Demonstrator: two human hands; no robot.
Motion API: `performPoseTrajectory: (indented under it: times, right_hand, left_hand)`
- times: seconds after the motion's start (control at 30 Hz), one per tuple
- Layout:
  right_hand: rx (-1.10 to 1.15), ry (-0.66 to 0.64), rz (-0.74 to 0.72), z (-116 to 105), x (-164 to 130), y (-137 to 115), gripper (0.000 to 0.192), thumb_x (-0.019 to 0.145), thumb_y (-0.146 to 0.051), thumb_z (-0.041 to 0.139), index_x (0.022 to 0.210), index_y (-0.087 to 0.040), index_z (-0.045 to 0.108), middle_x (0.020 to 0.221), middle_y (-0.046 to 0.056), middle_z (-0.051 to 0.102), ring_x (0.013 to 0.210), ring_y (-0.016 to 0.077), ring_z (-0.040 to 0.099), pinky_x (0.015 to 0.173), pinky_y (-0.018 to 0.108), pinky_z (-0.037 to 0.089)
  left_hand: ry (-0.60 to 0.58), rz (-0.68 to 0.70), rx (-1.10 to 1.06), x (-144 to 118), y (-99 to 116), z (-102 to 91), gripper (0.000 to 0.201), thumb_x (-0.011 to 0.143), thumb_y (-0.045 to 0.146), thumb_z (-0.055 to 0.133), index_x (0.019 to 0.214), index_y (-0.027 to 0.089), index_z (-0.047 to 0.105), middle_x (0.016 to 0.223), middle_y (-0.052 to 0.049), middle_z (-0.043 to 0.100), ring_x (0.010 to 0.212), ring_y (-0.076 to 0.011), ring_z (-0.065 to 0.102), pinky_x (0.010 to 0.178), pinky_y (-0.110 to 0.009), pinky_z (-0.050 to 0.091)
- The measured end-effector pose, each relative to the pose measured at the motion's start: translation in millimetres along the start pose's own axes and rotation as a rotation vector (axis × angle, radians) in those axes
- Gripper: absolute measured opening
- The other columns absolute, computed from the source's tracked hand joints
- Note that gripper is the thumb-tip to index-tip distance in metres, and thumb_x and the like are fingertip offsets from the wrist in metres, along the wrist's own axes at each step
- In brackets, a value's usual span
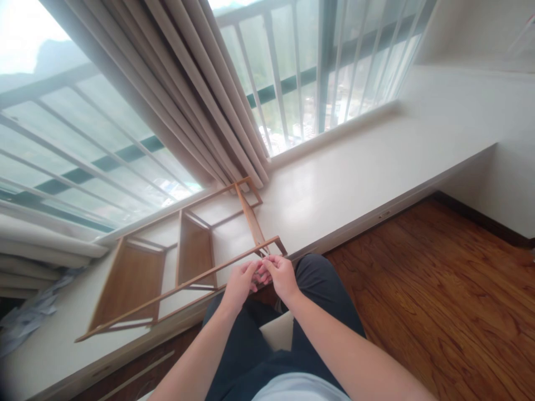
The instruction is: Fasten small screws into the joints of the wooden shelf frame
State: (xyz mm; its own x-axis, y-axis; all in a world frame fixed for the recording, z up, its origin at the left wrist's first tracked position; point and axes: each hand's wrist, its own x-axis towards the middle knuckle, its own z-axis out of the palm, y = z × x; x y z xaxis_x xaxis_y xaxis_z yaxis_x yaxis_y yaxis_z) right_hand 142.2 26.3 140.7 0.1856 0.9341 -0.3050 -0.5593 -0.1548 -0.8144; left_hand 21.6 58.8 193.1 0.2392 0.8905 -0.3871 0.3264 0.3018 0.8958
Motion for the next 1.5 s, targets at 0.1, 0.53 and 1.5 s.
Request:
performPoseTrajectory:
  times: [0.1,0.53,1.5]
  right_hand:
    - [-0.049,0.0,-0.011,0,8,-2,0.046,0.074,-0.058,0.08,0.085,-0.015,0.069,0.067,0.004,0.073,0.047,0.0145,0.063,0.044,0.025,0.052]
    - [-0.134,0.012,-0.034,6,27,-8,0.041,0.076,-0.056,0.077,0.08,-0.016,0.068,0.065,0.004,0.072,0.047,0.0138,0.062,0.044,0.024,0.051]
    - [-0.378,0.1,-0.226,8,29,-1,0.027,0.088,-0.043,0.06,0.082,-0.019,0.071,0.07,0.002,0.072,0.049,0.0142,0.061,0.048,0.025,0.05]
  left_hand:
    - [0.037,0.115,0.355,-3,17,-17.1,0.043,0.093,0.053,0.055,0.089,0.018,0.079,0.056,-0.002,0.064,0.045,-0.0139,0.054,0.047,-0.025,0.041]
    - [0.033,0.796,1.089,44,29,-40.0,0.038,0.097,0.026,0.059,0.134,0.025,0.067,0.146,-0.008,0.062,0.142,-0.0292,0.049,0.112,-0.049,0.045]
    - [0.137,0.8,0.971,52,3,-33.0,0.037,0.098,0.029,0.059,0.133,0.032,0.069,0.139,-0.002,0.066,0.113,-0.024,0.068,0.098,-0.04,0.057]
